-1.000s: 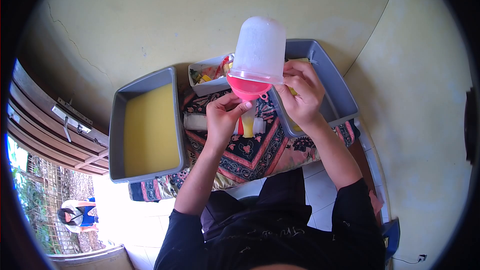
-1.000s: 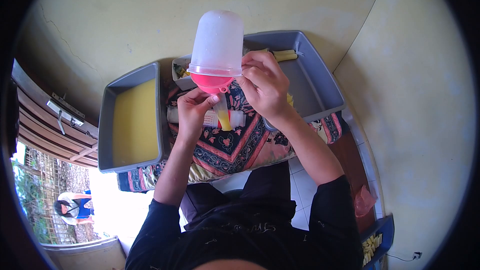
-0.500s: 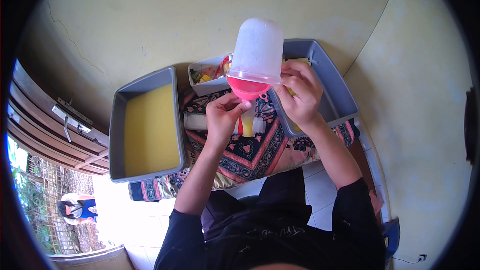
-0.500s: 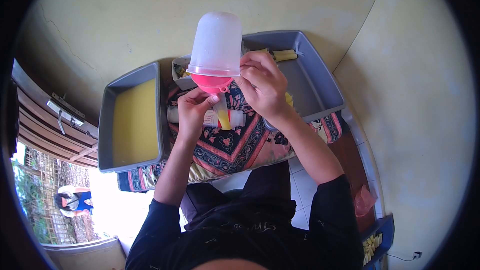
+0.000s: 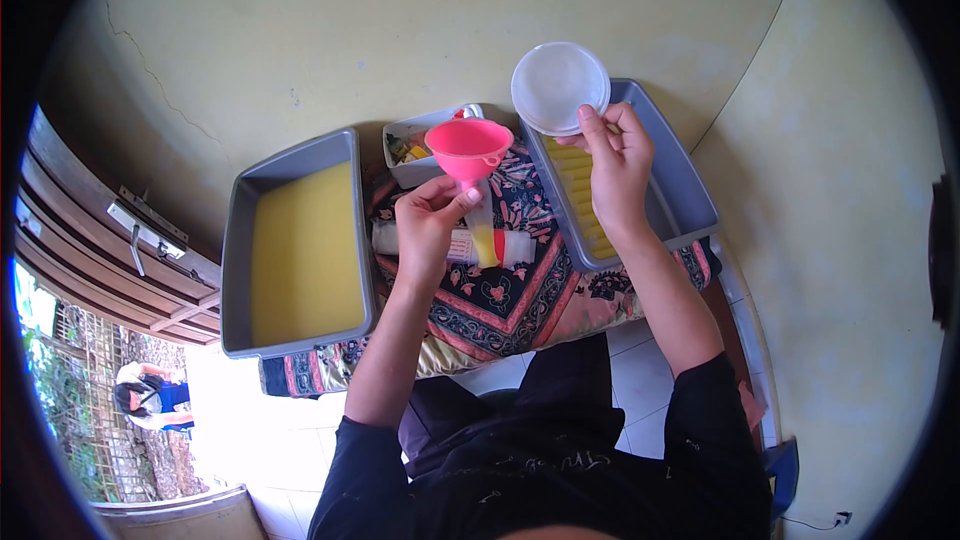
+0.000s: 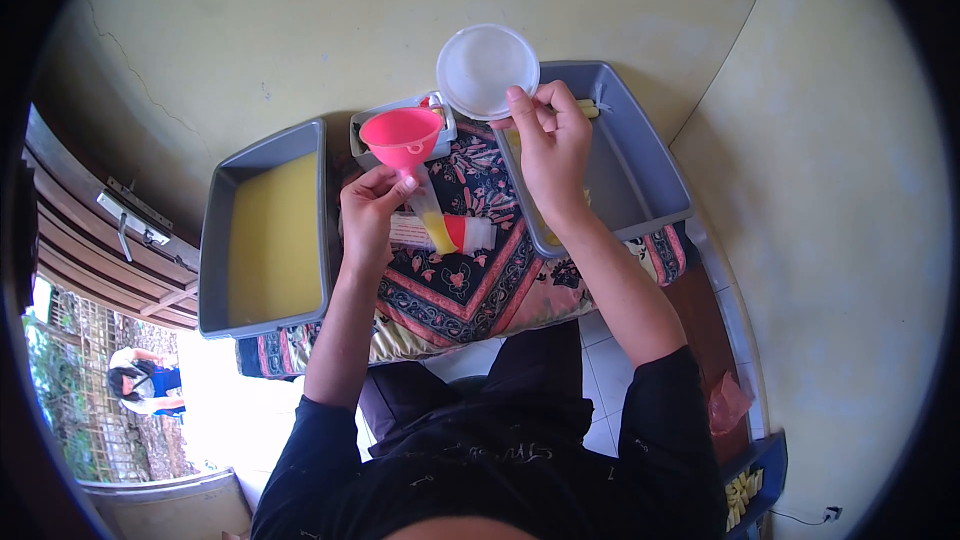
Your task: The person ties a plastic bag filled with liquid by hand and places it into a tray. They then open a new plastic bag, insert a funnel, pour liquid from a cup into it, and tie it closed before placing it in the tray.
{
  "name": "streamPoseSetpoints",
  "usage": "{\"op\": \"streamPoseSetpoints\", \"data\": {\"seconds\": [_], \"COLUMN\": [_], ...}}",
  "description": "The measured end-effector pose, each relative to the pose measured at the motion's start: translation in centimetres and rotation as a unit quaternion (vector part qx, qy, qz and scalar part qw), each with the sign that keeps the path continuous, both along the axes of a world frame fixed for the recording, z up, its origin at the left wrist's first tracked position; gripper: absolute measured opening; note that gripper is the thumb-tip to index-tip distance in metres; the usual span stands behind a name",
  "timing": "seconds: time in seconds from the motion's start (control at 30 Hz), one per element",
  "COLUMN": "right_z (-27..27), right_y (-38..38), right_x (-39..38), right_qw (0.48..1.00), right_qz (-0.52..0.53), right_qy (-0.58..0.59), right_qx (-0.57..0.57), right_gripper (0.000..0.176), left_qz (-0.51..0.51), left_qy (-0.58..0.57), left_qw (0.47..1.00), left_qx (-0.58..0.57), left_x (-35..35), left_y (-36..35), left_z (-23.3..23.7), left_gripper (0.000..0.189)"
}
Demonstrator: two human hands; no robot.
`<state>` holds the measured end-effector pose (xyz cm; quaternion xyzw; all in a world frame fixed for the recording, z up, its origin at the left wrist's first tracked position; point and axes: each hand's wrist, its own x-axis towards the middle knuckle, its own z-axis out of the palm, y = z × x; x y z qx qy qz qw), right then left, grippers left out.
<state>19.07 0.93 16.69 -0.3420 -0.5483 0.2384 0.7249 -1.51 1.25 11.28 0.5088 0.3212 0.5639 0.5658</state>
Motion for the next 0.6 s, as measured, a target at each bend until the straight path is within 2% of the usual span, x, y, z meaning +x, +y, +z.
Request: {"op": "streamPoseSetpoints", "data": {"seconds": [0.07,0.1,0.17,0.27,0.33,0.43,0.53,0.6], "right_z": [-0.5,-0.8,-1.1,-1.3,-1.1,-1.2,-3.2,-4.4], "right_y": [0.5,0.6,0.5,0.4,0.0,-0.2,1.2,2.1], "right_x": [-0.2,-0.4,-1.4,-3.4,-5.3,-8.1,-11.5,-13.5], "right_qw": [0.999,0.999,0.998,0.997,0.995,0.989,0.982,0.982], "right_qz": [0.010,0.013,0.038,0.061,0.091,0.106,0.150,0.136], "right_qy": [0.033,0.033,0.023,-0.011,0.008,-0.064,-0.082,-0.124], "right_qx": [-0.026,-0.025,-0.034,-0.049,-0.045,-0.081,-0.074,-0.047], "right_gripper": [0.023,0.023,0.023,0.023,0.024,0.024,0.024,0.024], "left_qz": [0.029,0.032,0.099,0.131,0.158,0.213,0.250,0.261], "left_qy": [0.017,0.018,0.060,0.035,0.061,0.052,0.084,0.092], "left_qw": [0.999,0.999,0.993,0.991,0.985,0.975,0.964,0.960], "left_qx": [0.010,0.011,0.018,0.015,0.018,0.038,0.035,0.036], "left_x": [-0.7,-1.2,-2.5,-4.7,-6.4,-8.4,-10.7,-11.5], "left_y": [-0.7,-1.2,-2.2,-4.4,-5.5,-6.8,-7.5,-7.8], "left_z": [0.7,0.7,0.7,1.4,1.6,1.7,1.6,1.7], "left_gripper": [0.019,0.019,0.020,0.021,0.021,0.018,0.017,0.016]}}
